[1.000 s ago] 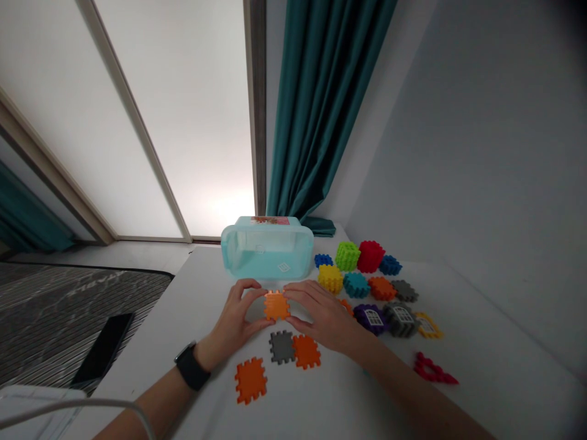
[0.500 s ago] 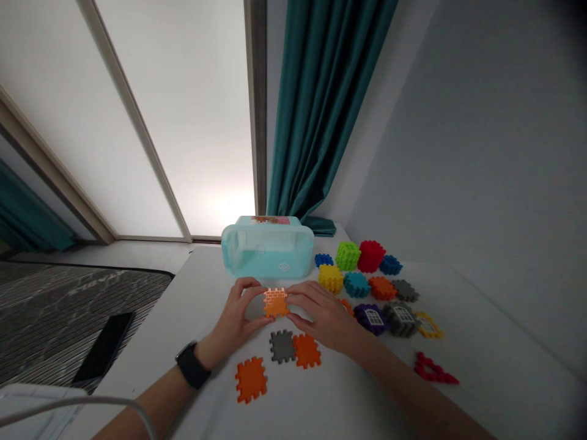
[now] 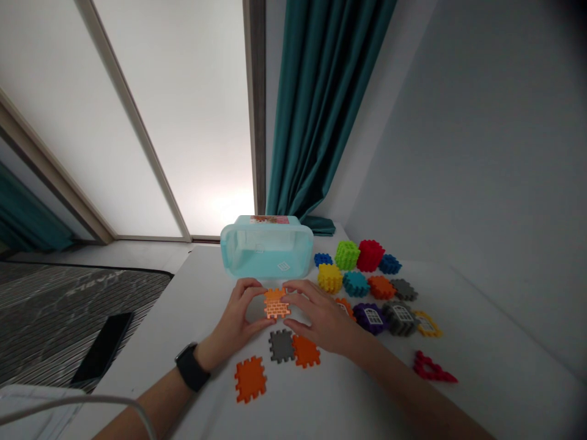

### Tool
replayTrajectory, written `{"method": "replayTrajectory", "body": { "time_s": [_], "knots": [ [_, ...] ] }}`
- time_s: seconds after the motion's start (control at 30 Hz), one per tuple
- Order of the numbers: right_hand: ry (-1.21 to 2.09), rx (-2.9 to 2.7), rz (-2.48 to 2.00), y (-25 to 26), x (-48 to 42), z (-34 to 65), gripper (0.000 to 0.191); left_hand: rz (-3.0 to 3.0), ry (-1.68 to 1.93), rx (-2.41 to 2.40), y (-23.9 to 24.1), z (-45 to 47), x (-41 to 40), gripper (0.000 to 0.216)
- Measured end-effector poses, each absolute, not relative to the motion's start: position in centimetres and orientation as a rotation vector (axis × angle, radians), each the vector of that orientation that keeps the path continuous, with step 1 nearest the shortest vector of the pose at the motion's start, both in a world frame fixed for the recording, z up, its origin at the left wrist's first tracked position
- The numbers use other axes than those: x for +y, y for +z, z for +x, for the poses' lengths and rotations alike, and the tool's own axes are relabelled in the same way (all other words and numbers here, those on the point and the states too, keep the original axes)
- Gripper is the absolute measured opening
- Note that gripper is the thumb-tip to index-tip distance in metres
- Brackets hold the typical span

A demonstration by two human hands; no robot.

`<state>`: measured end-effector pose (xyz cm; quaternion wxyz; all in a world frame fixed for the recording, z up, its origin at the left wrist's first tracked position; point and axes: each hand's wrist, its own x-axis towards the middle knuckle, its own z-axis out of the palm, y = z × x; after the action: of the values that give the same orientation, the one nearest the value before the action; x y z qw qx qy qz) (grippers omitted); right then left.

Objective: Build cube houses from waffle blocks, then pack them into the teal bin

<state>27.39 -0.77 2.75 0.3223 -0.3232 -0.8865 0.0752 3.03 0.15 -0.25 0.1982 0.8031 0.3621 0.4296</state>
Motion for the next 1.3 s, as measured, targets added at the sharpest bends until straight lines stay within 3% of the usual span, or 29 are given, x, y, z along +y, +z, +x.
{"method": "replayTrajectory", "body": {
  "time_s": [0.33,0.57,0.7,1.0,1.13,1.3],
  "knots": [
    [0.173,-2.325,-0.745,2.9,-0.6,27.2,0.023,2.042,1.074,0.864,0.1,3.5,0.2,0.026],
    [0.825,-1.895,-1.187,2.8,-0.7,25.8,0.023,1.594,0.999,0.888,0.2,3.9,0.4,0.028],
    [1.175,-1.676,-1.193,2.4,-0.3,25.5,0.029,1.236,1.001,0.823,0.3,4.3,0.1,0.032],
    [1.369,-1.571,-1.155,2.6,0.0,25.5,0.031,1.03,0.953,0.755,0.2,4.5,-0.2,0.03],
    [1.15,-1.734,-1.165,2.4,0.0,25.9,0.026,1.13,0.969,0.792,0.2,4.4,0.0,0.03],
    [0.294,-2.155,-0.841,1.8,-0.6,26.8,0.019,1.475,0.931,0.923,0.7,3.9,0.2,0.038]
  ]
}}
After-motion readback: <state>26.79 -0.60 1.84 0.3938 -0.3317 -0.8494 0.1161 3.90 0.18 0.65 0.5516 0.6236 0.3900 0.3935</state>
